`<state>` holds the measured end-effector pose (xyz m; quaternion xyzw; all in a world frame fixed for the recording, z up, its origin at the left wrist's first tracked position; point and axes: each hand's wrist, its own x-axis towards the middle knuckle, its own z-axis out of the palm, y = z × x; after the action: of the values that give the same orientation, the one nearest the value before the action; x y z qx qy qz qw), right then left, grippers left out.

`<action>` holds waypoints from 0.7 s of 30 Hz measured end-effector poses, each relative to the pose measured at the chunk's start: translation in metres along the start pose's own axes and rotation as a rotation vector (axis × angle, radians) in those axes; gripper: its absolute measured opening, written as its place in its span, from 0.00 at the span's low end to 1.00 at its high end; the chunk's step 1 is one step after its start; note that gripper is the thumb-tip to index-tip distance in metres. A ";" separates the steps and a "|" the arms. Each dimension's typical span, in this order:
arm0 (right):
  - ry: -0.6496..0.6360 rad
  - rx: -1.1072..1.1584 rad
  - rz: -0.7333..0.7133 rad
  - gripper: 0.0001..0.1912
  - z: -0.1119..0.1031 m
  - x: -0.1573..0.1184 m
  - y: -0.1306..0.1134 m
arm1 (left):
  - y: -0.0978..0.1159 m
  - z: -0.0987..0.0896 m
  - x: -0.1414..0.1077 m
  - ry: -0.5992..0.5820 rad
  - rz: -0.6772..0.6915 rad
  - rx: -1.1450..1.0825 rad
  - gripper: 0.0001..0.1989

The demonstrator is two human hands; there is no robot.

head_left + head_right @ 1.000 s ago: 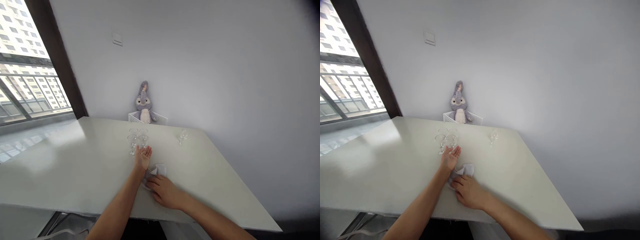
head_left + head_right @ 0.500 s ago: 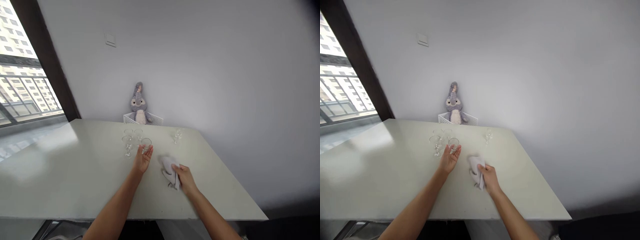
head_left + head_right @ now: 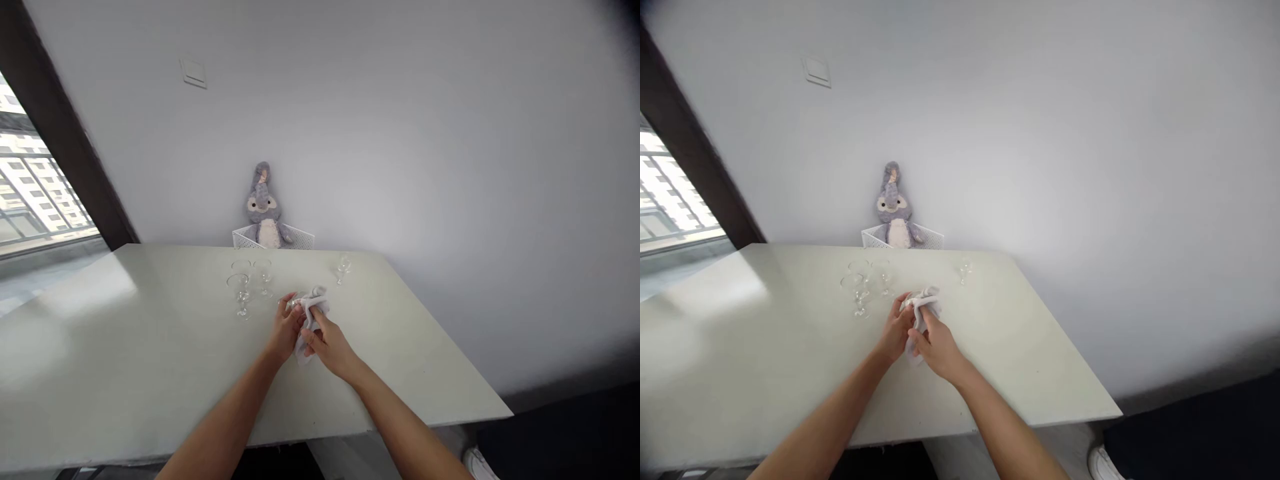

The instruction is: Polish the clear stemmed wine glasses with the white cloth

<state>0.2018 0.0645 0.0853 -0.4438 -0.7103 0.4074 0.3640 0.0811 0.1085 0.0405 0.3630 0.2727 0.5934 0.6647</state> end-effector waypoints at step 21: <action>0.114 -0.101 -0.041 0.17 -0.011 -0.003 0.041 | 0.004 -0.006 0.002 -0.212 -0.075 0.478 0.25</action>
<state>0.2261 0.0754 0.0525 -0.4694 -0.7171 0.3377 0.3892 0.0739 0.1121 0.0401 0.5593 0.3473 0.4457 0.6066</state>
